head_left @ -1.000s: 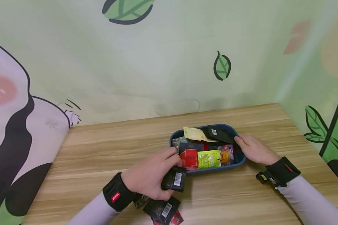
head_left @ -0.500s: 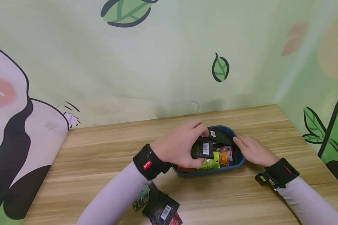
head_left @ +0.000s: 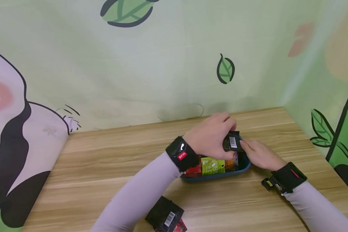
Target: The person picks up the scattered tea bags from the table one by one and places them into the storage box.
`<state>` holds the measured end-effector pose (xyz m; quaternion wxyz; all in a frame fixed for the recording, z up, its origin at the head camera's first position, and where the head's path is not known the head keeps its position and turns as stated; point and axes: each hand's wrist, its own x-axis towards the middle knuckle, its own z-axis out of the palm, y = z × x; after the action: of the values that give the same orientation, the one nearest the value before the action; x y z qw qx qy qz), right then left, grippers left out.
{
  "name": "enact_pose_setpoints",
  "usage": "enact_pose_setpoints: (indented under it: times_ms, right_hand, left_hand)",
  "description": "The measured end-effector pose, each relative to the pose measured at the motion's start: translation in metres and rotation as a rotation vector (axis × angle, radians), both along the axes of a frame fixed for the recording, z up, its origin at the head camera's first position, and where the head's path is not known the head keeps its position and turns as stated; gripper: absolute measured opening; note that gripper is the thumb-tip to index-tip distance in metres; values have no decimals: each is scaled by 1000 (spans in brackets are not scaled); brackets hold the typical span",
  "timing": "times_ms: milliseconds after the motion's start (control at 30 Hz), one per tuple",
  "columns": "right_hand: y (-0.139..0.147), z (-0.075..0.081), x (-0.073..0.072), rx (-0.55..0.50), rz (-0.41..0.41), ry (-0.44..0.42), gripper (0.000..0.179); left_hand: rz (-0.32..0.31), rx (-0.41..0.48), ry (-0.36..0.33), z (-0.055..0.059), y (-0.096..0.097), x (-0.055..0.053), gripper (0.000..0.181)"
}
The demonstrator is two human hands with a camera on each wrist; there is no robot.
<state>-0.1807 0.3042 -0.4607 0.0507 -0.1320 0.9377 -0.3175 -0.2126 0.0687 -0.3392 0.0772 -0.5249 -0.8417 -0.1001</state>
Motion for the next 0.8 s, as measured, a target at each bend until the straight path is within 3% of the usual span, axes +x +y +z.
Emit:
enact_pose_setpoints:
  times_ms: [233,433,500,800]
  right_hand:
    - [0,-2,-2,-12,7,0,63]
    - [0,1,1,14,12,21,62]
    - [0,1,1,20,16,38,60]
    - [0,1,0,43,20,80,54]
  left_hand:
    - [48,-55,3,-9,6,-1,69]
    - [126,-210,20,-12,-3,6,129]
    - [135,-242,10,-13,-9,8,138]
    - [144,-192,-53,-18,-54,17,137]
